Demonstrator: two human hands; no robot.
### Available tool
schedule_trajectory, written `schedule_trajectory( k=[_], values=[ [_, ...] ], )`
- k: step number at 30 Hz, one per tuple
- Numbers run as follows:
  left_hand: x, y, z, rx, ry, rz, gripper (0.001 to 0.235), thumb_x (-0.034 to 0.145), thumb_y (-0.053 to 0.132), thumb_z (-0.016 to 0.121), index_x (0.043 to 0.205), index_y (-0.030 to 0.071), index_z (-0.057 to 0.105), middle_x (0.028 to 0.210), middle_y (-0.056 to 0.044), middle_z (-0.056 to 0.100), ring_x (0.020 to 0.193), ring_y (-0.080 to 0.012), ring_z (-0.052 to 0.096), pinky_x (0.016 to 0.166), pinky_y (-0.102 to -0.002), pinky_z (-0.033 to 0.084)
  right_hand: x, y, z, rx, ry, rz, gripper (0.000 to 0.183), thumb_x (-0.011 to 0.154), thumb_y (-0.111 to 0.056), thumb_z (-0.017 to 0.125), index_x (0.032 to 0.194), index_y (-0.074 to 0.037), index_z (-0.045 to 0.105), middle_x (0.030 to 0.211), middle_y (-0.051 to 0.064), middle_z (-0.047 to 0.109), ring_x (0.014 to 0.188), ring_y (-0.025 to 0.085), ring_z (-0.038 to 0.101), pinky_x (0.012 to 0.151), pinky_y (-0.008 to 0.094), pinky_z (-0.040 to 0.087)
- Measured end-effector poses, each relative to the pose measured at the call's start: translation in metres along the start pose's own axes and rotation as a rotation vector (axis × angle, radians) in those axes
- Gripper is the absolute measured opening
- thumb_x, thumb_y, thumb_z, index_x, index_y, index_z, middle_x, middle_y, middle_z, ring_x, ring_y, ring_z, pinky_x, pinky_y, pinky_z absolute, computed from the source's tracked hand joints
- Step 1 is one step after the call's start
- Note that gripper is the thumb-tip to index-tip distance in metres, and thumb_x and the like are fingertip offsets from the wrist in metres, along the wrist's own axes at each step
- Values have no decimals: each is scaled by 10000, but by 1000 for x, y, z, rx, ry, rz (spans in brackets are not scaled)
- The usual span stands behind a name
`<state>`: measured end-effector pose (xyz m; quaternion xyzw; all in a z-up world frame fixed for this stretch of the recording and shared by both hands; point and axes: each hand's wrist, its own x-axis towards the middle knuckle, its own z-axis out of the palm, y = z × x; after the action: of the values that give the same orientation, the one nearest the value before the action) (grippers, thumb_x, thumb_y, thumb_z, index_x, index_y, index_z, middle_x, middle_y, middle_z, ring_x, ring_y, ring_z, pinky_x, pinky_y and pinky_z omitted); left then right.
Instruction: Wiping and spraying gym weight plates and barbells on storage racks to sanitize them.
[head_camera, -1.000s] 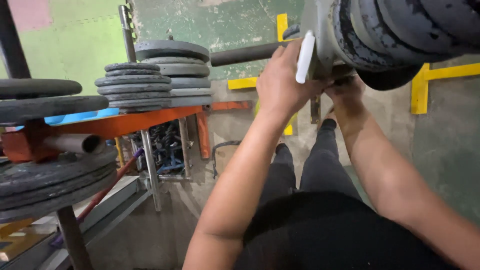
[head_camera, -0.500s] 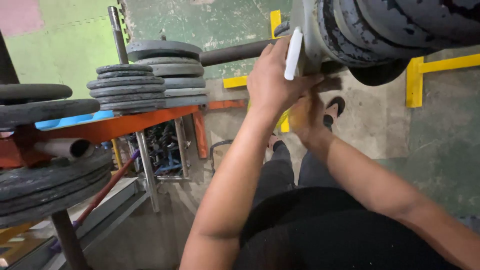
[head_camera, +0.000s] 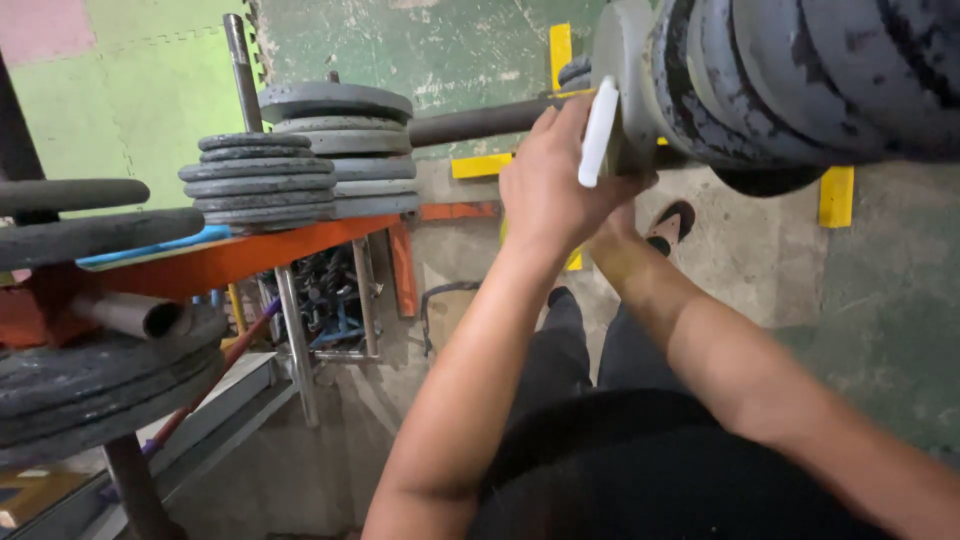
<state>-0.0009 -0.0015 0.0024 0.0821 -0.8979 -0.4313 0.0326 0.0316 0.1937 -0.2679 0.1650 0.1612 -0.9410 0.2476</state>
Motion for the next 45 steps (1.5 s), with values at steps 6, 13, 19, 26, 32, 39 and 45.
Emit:
schedule_trajectory(
  k=[6, 13, 19, 26, 32, 39, 45],
  values=[
    [2, 1, -2, -5, -38, -1, 822, 541, 416, 958, 1262, 207, 624, 1070, -70, 701, 1003, -333, 700, 761, -472, 552, 12, -7, -15, 132, 45, 29, 286, 1127, -225, 419, 1392, -160, 505, 1385, 81, 594, 1297, 230, 594, 1166, 411, 475],
    [3, 1, -5, 18, -16, 11, 840, 544, 419, 959, 1278, 204, 611, 1068, -72, 695, 1002, -336, 693, 767, -474, 550, 4, -12, -4, 277, 102, 57, 233, 1140, -194, 437, 1356, -181, 520, 1348, 65, 624, 1264, 223, 623, 1164, 417, 494],
    [2, 2, -4, 18, -32, 7, 829, 550, 436, 962, 1268, 207, 616, 1068, -63, 701, 1010, -335, 695, 760, -475, 541, -9, -17, -19, 399, 154, 64, 196, 1151, -168, 451, 1326, -200, 533, 1317, 51, 650, 1237, 217, 648, 1162, 422, 511],
    [1, -2, -2, -3, -22, 38, 833, 572, 424, 963, 1297, 204, 617, 1122, -66, 708, 1035, -329, 693, 804, -457, 551, -108, -17, 99, -670, 676, -181, 294, 1077, -95, 583, 1364, -142, 632, 918, 111, 562, 674, 266, 382, 591, 419, 259],
    [-19, -39, -9, -180, 34, 412, 719, 794, 257, 913, 1408, 109, 569, 1281, -122, 666, 1170, -344, 669, 968, -420, 577, -111, -13, 127, -1254, 409, -639, 292, 1056, -60, 613, 1340, -2, 582, 1228, 64, 648, 1159, 186, 579, 1063, 351, 456],
    [-47, -114, 63, -74, 115, 163, 536, 831, 156, 846, 1310, 88, 615, 1189, -145, 673, 1073, -382, 674, 867, -465, 556, -64, 8, 63, -2042, 174, -1033, 569, 889, 19, 596, 1450, 53, 502, 1513, 280, 433, 1441, 497, 353, 1250, 609, 222],
    [-33, -125, 87, -27, 76, 94, 500, 796, 127, 785, 1274, 124, 638, 1210, -126, 683, 1071, -377, 676, 846, -467, 567, -29, 23, 77, -2334, 256, -1031, 434, 920, -133, 632, 1315, 46, 650, 1475, 296, 450, 1373, 511, 312, 1169, 610, 224]
  ],
)
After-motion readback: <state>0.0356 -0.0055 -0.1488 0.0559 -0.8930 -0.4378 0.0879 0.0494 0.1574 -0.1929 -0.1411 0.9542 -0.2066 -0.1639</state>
